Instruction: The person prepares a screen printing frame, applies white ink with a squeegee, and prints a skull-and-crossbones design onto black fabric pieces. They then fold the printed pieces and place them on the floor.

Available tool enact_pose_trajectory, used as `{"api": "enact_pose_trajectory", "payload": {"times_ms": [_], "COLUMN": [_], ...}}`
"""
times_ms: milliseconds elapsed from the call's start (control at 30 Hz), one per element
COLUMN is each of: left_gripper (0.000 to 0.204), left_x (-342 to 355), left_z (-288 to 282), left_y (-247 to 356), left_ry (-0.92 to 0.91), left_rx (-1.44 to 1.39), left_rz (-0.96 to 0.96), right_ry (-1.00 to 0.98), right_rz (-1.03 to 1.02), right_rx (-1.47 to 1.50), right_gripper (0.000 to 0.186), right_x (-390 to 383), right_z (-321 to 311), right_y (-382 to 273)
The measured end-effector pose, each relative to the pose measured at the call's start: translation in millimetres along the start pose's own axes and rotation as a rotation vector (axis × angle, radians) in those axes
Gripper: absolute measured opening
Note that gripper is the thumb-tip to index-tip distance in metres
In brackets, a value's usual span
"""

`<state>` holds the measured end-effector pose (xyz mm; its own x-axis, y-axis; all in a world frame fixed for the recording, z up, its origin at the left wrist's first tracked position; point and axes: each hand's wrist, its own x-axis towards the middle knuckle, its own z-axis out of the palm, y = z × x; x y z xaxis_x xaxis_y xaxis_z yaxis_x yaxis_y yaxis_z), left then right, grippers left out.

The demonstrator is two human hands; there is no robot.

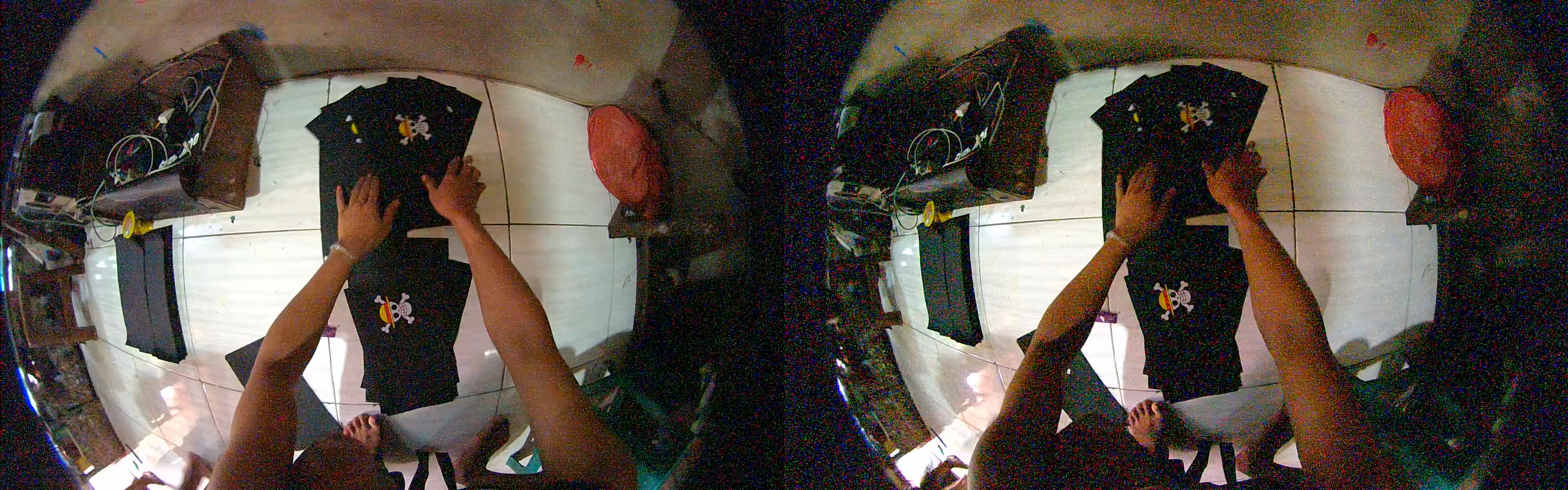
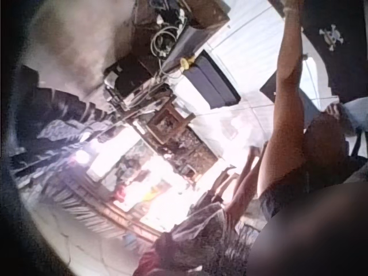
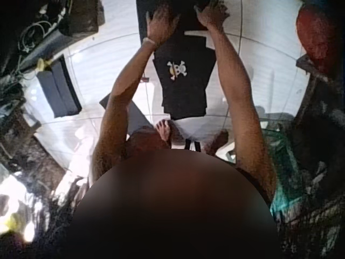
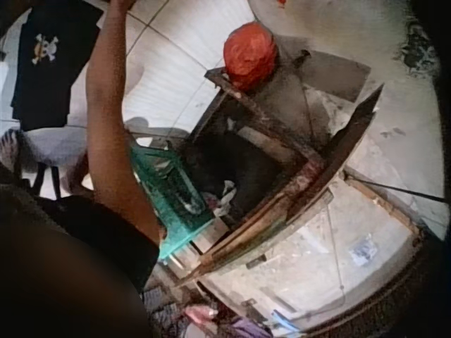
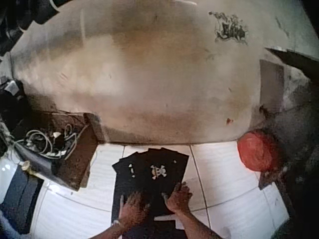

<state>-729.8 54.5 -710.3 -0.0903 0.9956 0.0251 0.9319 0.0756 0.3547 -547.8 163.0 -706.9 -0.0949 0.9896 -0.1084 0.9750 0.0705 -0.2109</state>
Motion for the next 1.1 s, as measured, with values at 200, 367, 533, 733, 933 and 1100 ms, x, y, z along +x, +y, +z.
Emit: {"api": "enact_pose_trajectory", "payload": {"times_ms": [200, 367, 533, 733, 933, 1100], "left_gripper": [0.07, 0.079, 0.079, 0.082, 0.075, 0.066], "left_x": [-24, -3, 10, -1, -39, -48], "left_z": [-14, -2, 6, -17, -27, -16], "left_y": [-69, -81, -93, -96, -70, -74], "left_ry": [0.258, 0.214, 0.266, 0.227, 0.207, 0.361], "left_rx": [-0.038, -0.017, -0.293, -0.333, -0.289, -0.385], "left_rz": [-0.144, -0.285, -0.323, -0.247, -0.246, -0.195], "right_ry": [0.089, 0.108, -0.046, -0.085, -0.175, -0.239], "right_rz": [-0.096, -0.052, -0.293, -0.084, 0.047, -0.056], "right_rx": [0.065, 0.171, 0.33, 0.238, 0.431, 0.635], "right_gripper": [0.081, 0.076, 0.075, 0.071, 0.07, 0.06], "right_x": [-17, 27, 10, -7, -17, -8], "right_z": [2, 4, 15, -2, 11, -3], "right_y": [3, -28, -80, -92, -122, -115]}}
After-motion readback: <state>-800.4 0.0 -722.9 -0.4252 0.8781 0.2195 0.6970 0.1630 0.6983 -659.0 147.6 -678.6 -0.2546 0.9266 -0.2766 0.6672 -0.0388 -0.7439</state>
